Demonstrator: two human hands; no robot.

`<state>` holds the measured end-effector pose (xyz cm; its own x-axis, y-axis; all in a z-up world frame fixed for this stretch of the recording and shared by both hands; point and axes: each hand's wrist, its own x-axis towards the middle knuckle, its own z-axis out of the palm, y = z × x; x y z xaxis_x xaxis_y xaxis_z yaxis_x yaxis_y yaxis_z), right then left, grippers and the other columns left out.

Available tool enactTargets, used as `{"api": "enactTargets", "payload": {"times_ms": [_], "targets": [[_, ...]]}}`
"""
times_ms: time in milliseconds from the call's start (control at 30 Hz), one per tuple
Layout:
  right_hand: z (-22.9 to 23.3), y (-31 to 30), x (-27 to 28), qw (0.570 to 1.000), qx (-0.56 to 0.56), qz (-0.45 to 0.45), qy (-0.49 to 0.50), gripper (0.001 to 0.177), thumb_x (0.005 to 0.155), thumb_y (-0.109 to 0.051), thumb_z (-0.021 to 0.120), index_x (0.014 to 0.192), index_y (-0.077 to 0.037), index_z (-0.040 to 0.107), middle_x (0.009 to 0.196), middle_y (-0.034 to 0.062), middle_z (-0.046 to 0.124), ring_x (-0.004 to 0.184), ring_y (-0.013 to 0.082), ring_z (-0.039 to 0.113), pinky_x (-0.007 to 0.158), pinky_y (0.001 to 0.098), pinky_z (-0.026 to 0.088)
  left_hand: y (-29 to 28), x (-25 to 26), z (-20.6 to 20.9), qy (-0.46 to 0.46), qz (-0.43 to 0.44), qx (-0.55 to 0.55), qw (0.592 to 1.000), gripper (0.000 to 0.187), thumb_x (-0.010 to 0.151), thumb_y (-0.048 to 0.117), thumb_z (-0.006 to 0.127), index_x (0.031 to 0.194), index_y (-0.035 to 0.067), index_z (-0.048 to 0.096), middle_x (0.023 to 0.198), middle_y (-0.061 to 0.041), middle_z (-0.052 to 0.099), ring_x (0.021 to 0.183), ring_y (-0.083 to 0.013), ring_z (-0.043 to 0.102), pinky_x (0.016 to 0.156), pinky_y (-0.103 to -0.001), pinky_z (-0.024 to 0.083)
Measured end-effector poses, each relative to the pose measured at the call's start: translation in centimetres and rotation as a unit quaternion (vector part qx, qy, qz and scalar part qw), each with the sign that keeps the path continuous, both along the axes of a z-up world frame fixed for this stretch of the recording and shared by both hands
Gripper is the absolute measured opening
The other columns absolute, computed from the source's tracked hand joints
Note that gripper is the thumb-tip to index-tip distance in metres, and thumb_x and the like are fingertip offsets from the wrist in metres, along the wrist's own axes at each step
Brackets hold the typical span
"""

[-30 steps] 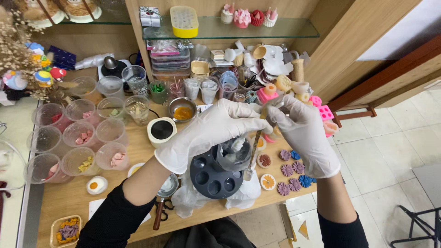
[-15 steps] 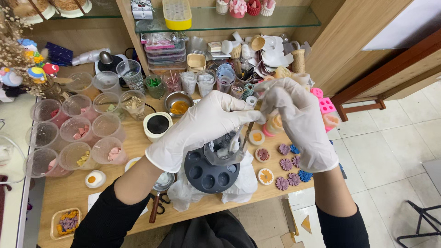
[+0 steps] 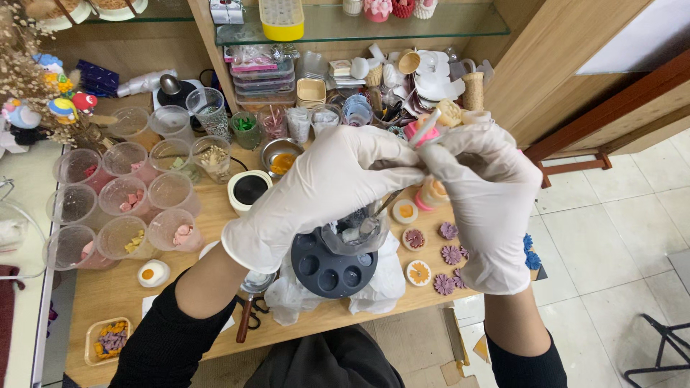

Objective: The person prepares candle components by scraping white wax from a small pot into a plastic pastry bag with a spoon and then placing the bag into a black stand.

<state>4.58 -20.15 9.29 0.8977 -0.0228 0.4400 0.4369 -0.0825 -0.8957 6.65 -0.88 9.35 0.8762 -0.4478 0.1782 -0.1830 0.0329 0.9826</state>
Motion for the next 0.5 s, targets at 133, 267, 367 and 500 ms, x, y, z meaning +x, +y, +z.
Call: {"api": "enactTargets", "payload": {"times_ms": [133,267,367,500], "targets": [[1.6,-1.8,-0.7,0.991,0.103,-0.081,-0.009,0.01,0.105,-0.01,0.068,0.106,-0.006,0.059,0.089,0.0083,0.07,0.067,0.011,0.062,0.059,0.024,0.049,2.2,0.5,-0.4,0.052,0.013,-0.041,0.998,0.019,0.091,0.004,0.069,0.109,0.004,0.075,0.098,-0.003,0.079,0.083,-0.0056,0.074,0.065,-0.025,0.057],[0.4,-4.7,-0.9,0.99,0.112,-0.075,-0.036,0.008,0.114,-0.01,0.062,0.116,-0.004,0.057,0.099,0.0116,0.068,0.068,0.0163,0.066,0.068,0.0315,0.057,3.0,0.7,-1.0,-0.198,0.088,0.046,0.975,0.014,0.096,0.0,0.071,0.107,0.004,0.078,0.106,-0.006,0.077,0.091,-0.0081,0.068,0.079,-0.023,0.057],[-2.5,-6.4,-1.4,0.993,0.104,-0.056,0.019,0.01,0.115,-0.007,0.061,0.121,0.001,0.063,0.097,0.013,0.068,0.078,0.017,0.069,0.074,0.0303,0.056,3.1,0.5,-1.1,-0.1,0.097,0.027,0.99,0.013,0.096,0.002,0.07,0.104,0.006,0.078,0.107,-0.004,0.076,0.086,-0.0049,0.07,0.07,-0.022,0.061],[-6.5,-7.5,-3.0,0.992,0.117,-0.014,0.047,0.009,0.11,-0.003,0.062,0.109,0.005,0.066,0.107,0.0184,0.069,0.086,0.0214,0.07,0.081,0.0343,0.06,2.6,1.0,-2.0,-0.04,0.046,-0.052,0.997,0.014,0.101,0.001,0.064,0.112,0.004,0.073,0.113,-0.006,0.077,0.086,-0.0076,0.07,0.069,-0.025,0.064]]}}
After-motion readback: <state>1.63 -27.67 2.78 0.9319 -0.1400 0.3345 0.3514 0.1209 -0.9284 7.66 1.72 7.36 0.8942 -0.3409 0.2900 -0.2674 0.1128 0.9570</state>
